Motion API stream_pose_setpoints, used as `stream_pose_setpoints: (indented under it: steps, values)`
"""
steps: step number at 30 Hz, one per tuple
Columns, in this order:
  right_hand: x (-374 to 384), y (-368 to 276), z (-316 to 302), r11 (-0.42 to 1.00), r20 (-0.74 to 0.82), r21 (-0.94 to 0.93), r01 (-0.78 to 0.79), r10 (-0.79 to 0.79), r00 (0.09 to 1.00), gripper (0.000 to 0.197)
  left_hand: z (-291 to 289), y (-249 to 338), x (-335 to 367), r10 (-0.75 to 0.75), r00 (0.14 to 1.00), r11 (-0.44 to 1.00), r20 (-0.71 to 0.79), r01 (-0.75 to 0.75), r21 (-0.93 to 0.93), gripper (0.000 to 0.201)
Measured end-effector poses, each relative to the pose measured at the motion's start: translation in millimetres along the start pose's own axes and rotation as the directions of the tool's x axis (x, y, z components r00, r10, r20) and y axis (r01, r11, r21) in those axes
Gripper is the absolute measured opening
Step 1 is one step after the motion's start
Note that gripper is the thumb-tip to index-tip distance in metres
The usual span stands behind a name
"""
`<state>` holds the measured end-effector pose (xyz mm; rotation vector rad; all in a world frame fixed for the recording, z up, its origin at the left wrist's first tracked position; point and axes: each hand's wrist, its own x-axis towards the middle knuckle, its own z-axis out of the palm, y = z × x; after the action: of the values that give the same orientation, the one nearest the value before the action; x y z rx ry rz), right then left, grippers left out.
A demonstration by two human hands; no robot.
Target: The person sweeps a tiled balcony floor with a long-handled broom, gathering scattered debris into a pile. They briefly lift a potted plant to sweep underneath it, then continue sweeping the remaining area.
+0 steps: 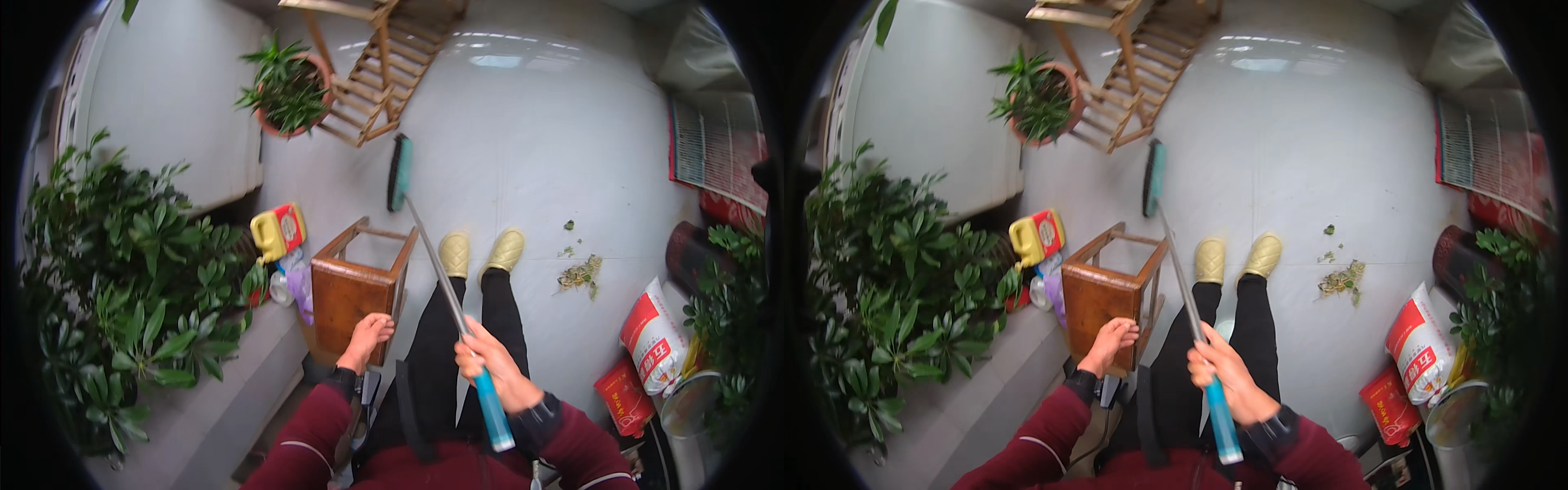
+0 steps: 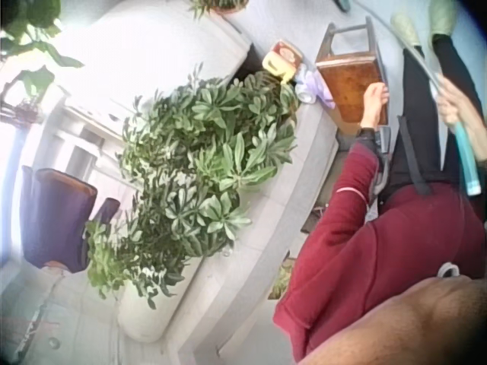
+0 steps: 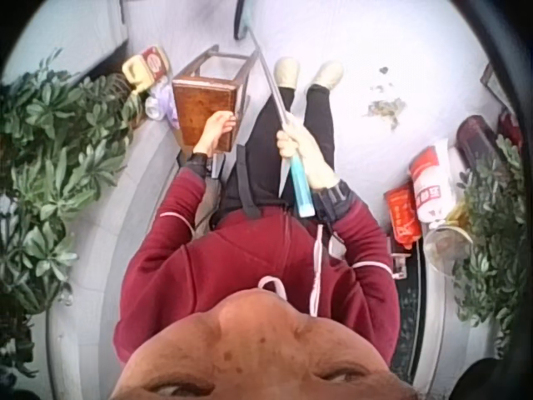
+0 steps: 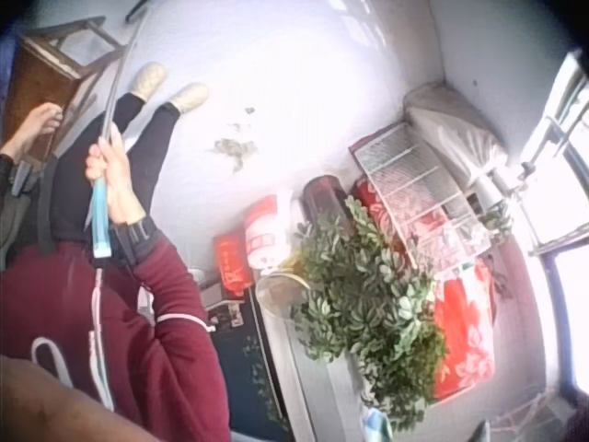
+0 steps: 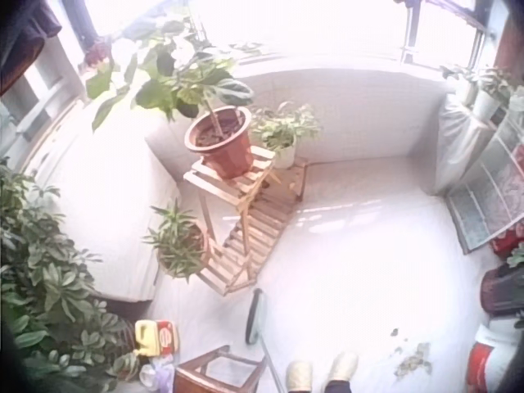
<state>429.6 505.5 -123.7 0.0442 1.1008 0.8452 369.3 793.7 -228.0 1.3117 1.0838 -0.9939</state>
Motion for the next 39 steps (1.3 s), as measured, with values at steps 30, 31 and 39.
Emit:
stream_pose_setpoints:
  steps: [30, 31, 39]
  values:
    - [-260, 87, -201, 0.893, -0.226, -0.394, 0.219, -0.325, 0.918, 0.082, 142, 13, 29, -0.089, 0.984, 0.787, 0.157, -0.027, 0.617, 0.017]
    - [-270, 90, -212, 0.866, -0.384, -0.468, 0.179, -0.381, 0.841, 0.074, 148, 10, 25, -0.081, 0.984, 0.788, 0.158, -0.033, 0.615, 0.017]
    - [-232, 22, -262, 0.827, -0.155, -0.082, 0.556, -0.562, 0.813, 0.063, 213, -12, 8, -0.033, 0.98, 0.749, 0.195, -0.105, 0.655, 0.019]
